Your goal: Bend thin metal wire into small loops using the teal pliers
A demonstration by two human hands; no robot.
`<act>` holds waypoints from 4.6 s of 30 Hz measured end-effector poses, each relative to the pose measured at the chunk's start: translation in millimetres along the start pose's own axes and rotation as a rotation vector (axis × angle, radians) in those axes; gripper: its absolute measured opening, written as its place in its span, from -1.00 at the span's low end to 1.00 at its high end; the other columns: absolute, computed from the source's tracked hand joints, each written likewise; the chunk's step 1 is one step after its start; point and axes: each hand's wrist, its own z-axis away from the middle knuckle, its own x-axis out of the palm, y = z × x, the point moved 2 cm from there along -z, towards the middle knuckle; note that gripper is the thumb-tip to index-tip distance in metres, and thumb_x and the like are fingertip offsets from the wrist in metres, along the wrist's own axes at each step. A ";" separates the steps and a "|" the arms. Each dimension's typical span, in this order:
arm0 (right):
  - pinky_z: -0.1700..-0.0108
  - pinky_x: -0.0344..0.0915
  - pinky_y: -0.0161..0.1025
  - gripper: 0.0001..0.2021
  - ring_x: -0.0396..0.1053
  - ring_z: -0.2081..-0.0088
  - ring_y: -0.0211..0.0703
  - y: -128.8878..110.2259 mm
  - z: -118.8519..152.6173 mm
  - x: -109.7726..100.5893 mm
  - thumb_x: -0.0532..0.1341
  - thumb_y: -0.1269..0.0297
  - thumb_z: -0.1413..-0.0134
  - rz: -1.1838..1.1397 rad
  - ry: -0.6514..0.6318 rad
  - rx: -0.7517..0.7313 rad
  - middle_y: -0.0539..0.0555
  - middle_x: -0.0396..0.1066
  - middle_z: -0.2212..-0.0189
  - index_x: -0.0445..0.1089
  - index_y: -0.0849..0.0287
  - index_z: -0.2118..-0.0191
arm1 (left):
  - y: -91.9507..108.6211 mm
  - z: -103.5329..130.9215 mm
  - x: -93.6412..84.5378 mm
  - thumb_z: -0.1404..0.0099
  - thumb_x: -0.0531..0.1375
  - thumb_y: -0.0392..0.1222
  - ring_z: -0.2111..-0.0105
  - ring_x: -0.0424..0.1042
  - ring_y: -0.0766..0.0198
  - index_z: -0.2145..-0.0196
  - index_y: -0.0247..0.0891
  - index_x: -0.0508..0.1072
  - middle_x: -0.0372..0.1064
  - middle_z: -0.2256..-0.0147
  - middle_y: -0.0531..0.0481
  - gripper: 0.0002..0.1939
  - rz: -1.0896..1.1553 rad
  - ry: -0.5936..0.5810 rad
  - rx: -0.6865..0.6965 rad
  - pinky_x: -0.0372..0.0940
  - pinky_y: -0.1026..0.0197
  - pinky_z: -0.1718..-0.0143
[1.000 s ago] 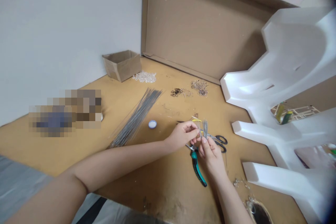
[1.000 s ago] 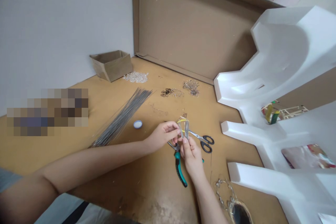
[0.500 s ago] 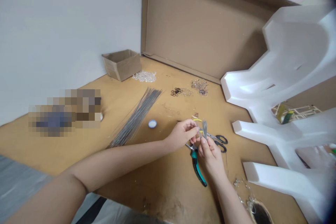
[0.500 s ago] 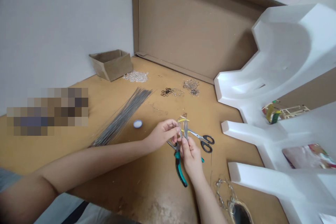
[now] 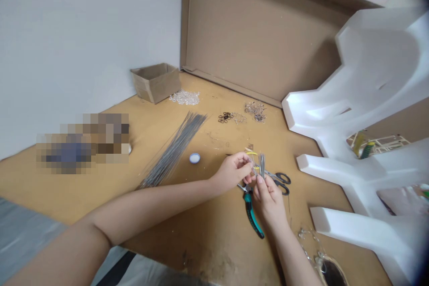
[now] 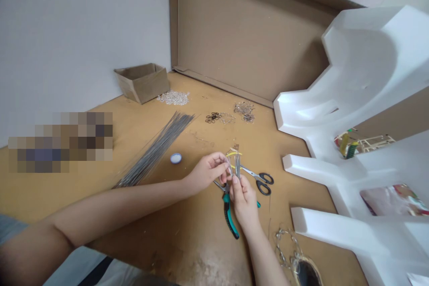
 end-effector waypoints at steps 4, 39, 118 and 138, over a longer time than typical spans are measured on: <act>0.63 -0.02 -0.36 -0.73 -0.03 0.68 -0.36 0.0 0.4 -0.2 0.14 0.04 -0.01 0.005 0.000 -0.008 -0.14 0.06 0.72 0.32 0.15 0.32 | -1.0 0.3 -0.3 -0.10 0.13 -0.22 0.67 0.24 0.47 0.45 -0.32 0.23 0.24 0.63 0.14 -0.87 0.015 0.000 0.003 0.24 0.37 0.60; 0.66 -0.26 -0.41 -0.77 -0.26 0.69 -0.44 -10.7 2.4 7.5 0.14 0.13 -0.07 -0.219 -0.110 0.095 -0.20 -0.17 0.72 0.32 0.22 0.35 | -7.1 2.6 2.0 -0.08 0.18 -0.09 0.63 0.19 0.50 0.40 -0.32 0.24 0.23 0.57 0.12 -0.75 0.036 -0.037 0.000 0.12 0.44 0.65; 0.67 -0.30 -0.44 -0.78 -0.31 0.68 -0.45 -13.6 2.9 10.9 0.20 0.16 -0.01 -0.331 -0.010 0.122 -0.22 -0.21 0.73 0.36 0.23 0.31 | 1.3 2.4 -1.6 -0.05 0.09 -0.28 0.65 0.17 0.51 0.47 -0.30 0.25 0.21 0.59 0.14 -0.95 -0.018 0.099 0.003 0.10 0.41 0.61; 0.62 -0.26 -0.37 -0.77 -0.21 0.66 -0.42 -5.8 4.7 9.3 0.17 0.15 -0.03 -0.194 -0.018 0.077 -0.18 -0.14 0.70 0.35 0.22 0.29 | 12.3 -0.5 -4.1 -0.05 0.16 -0.21 0.50 0.25 0.42 0.49 -0.32 0.30 0.25 0.54 0.10 -0.88 0.005 0.128 0.046 0.16 0.33 0.38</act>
